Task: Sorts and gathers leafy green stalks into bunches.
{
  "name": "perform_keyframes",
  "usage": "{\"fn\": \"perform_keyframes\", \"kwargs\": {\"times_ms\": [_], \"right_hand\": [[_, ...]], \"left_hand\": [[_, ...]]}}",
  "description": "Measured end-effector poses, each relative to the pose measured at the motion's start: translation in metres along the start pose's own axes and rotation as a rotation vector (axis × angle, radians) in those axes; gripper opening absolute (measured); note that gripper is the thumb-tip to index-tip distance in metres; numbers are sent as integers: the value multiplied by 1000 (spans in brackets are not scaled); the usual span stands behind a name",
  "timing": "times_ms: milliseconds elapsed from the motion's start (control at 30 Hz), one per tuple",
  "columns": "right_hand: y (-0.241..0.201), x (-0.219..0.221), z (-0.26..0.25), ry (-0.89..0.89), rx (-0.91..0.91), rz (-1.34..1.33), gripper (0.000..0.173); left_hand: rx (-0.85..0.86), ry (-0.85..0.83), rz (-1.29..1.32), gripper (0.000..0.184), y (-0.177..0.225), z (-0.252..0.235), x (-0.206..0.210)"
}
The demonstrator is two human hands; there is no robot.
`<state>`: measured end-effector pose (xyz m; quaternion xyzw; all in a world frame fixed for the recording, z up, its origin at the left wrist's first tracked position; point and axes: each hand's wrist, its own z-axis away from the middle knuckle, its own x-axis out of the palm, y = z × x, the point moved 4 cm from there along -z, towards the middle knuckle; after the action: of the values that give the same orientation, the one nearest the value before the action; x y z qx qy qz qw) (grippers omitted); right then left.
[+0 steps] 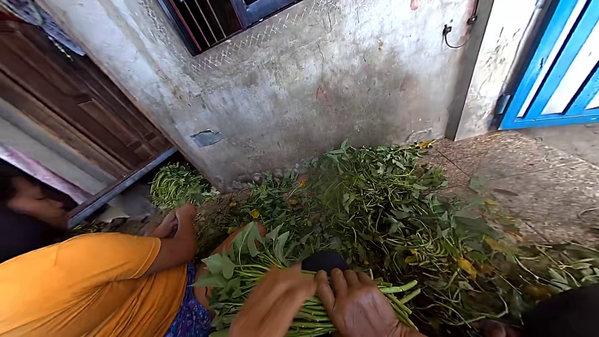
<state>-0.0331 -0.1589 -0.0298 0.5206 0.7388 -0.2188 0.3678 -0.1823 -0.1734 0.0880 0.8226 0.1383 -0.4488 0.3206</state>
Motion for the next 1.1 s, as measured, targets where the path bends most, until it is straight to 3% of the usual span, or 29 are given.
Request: {"fn": "perform_keyframes", "kwargs": {"times_ms": [100,133,200,267,367,467,533,600,700,833,967,1100], "right_hand": [[2,1,0,-7,-10,-6,65],[5,1,1,-20,-14,-14,72],[15,3,4,-15,-25,-48,83],[23,5,11,44,-49,-87,81],[32,6,23,103,-82,-133,63],[43,4,33,41,-106,-249,86],[50,2,37,-24,-107,-379,101],[54,1,40,-39,-87,-478,100],[59,-4,38,27,-62,-623,78],[70,-8,33,167,-43,-752,25],[64,-27,29,299,-151,-454,13],[47,-48,20,238,-168,-11,21]], "left_hand": [[-217,-524,-395,127,-40,-41,39],[-289,-666,-453,135,-48,-42,55],[-350,-747,-522,138,-53,-37,74],[-379,-717,-528,131,-48,-30,77],[-252,-563,-653,117,-39,-21,82],[-104,-423,-777,109,-38,-22,82],[-110,-436,-674,101,-45,-24,80],[-129,-452,-519,96,-57,-24,80],[-66,-348,-481,96,-66,-18,82],[-95,-230,-516,100,-56,-10,86],[-180,-203,-536,105,-46,-8,87],[-214,-243,-520,99,-42,-9,92]]}}
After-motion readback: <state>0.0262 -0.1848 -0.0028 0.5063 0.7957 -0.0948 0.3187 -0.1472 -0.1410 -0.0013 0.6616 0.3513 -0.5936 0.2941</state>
